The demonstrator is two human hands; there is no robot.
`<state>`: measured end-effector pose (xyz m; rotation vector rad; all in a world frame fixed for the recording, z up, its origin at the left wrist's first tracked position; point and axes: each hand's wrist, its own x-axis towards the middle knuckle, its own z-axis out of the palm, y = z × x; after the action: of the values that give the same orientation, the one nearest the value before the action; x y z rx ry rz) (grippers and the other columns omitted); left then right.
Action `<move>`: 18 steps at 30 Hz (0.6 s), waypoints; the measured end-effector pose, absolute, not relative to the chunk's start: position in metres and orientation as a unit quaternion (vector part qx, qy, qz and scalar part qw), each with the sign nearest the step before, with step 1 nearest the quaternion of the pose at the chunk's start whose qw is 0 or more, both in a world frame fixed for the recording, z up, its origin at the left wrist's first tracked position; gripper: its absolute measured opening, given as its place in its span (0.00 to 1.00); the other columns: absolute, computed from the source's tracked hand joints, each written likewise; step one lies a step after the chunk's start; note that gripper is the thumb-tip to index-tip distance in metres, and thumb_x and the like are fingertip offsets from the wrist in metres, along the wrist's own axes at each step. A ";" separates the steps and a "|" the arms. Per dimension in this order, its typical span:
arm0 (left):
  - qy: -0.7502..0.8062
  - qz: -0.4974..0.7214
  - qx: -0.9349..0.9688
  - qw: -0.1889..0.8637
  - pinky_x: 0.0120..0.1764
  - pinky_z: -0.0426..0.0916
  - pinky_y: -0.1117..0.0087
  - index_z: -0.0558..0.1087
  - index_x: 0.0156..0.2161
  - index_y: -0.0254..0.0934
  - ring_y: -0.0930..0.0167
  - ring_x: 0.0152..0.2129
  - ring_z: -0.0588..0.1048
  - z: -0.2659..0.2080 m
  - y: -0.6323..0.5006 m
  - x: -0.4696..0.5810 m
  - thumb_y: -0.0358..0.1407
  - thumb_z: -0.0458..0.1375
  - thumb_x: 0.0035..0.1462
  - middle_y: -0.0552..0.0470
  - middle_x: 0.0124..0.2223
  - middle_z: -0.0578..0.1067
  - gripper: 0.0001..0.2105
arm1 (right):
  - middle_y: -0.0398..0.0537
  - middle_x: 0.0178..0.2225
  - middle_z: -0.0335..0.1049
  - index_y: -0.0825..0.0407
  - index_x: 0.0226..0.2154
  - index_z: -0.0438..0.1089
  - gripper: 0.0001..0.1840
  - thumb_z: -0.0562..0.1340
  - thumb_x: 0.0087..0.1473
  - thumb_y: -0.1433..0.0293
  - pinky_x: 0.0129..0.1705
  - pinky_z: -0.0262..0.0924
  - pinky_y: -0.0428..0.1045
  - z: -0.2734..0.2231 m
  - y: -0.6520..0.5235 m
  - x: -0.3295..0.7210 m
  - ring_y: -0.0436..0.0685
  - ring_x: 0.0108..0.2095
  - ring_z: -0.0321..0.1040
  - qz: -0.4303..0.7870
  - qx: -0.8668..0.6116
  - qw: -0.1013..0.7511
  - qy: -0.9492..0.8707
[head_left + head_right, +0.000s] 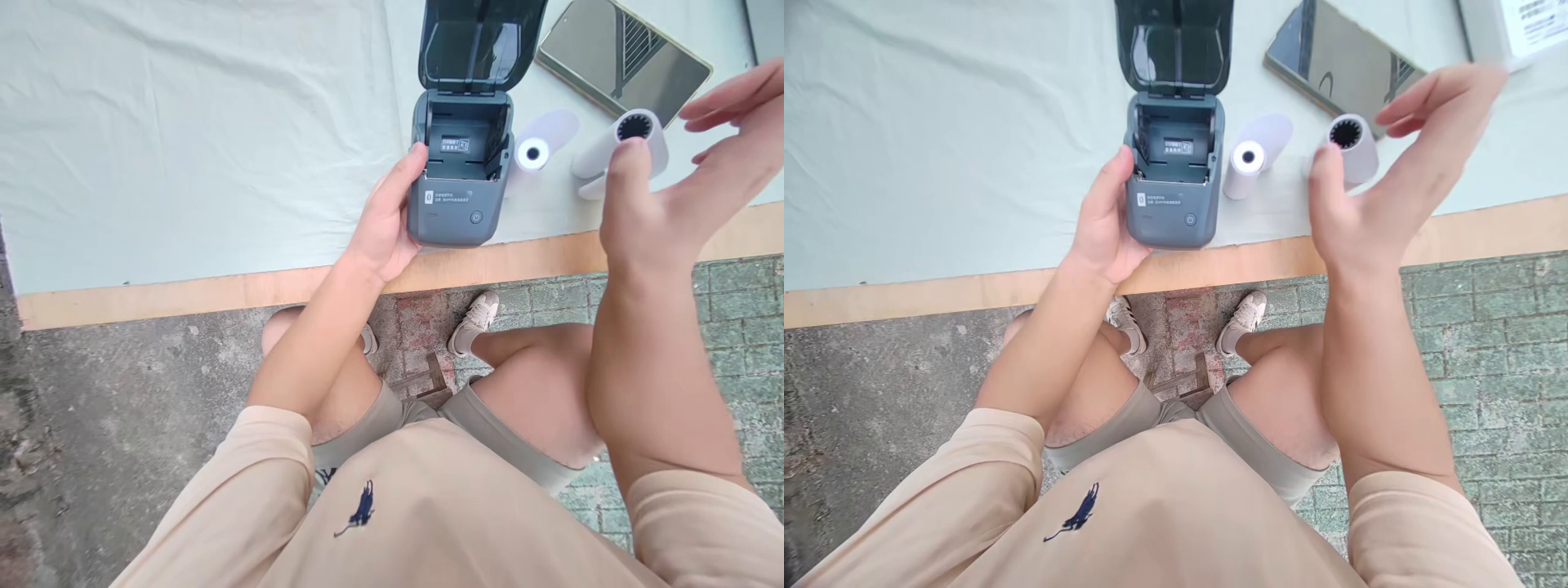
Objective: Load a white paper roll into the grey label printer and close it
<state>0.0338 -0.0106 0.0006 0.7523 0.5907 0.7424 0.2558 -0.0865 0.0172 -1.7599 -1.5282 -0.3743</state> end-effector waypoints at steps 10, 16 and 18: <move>0.244 0.349 0.344 0.837 0.44 0.76 0.67 0.74 0.42 0.39 0.65 0.47 0.76 -0.001 -0.011 0.033 0.48 0.50 0.59 0.52 0.35 0.79 0.17 | 0.45 0.38 0.69 0.48 0.37 0.63 0.15 0.62 0.49 0.58 0.48 0.55 0.64 0.016 -0.069 0.202 0.61 0.43 0.61 -0.076 -0.795 0.186 -0.572; 0.260 0.355 0.348 0.828 0.44 0.76 0.69 0.73 0.39 0.39 0.65 0.47 0.76 -0.001 -0.011 0.033 0.49 0.52 0.59 0.52 0.34 0.78 0.16 | 0.43 0.42 0.64 0.47 0.41 0.61 0.20 0.65 0.44 0.67 0.48 0.58 0.61 0.031 -0.069 0.209 0.58 0.43 0.66 -0.016 -0.729 0.366 -0.578; 0.268 0.356 0.348 0.825 0.44 0.76 0.68 0.73 0.38 0.39 0.65 0.47 0.76 -0.001 -0.011 0.033 0.48 0.51 0.59 0.52 0.33 0.78 0.16 | 0.39 0.47 0.59 0.41 0.43 0.59 0.19 0.63 0.49 0.60 0.43 0.61 0.52 0.040 -0.071 0.218 0.53 0.46 0.66 0.086 -0.656 0.470 -0.585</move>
<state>0.0327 -0.0115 -0.0007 0.7407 0.5706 0.7568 0.2179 -0.0707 0.0396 -1.6079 -1.4328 0.2096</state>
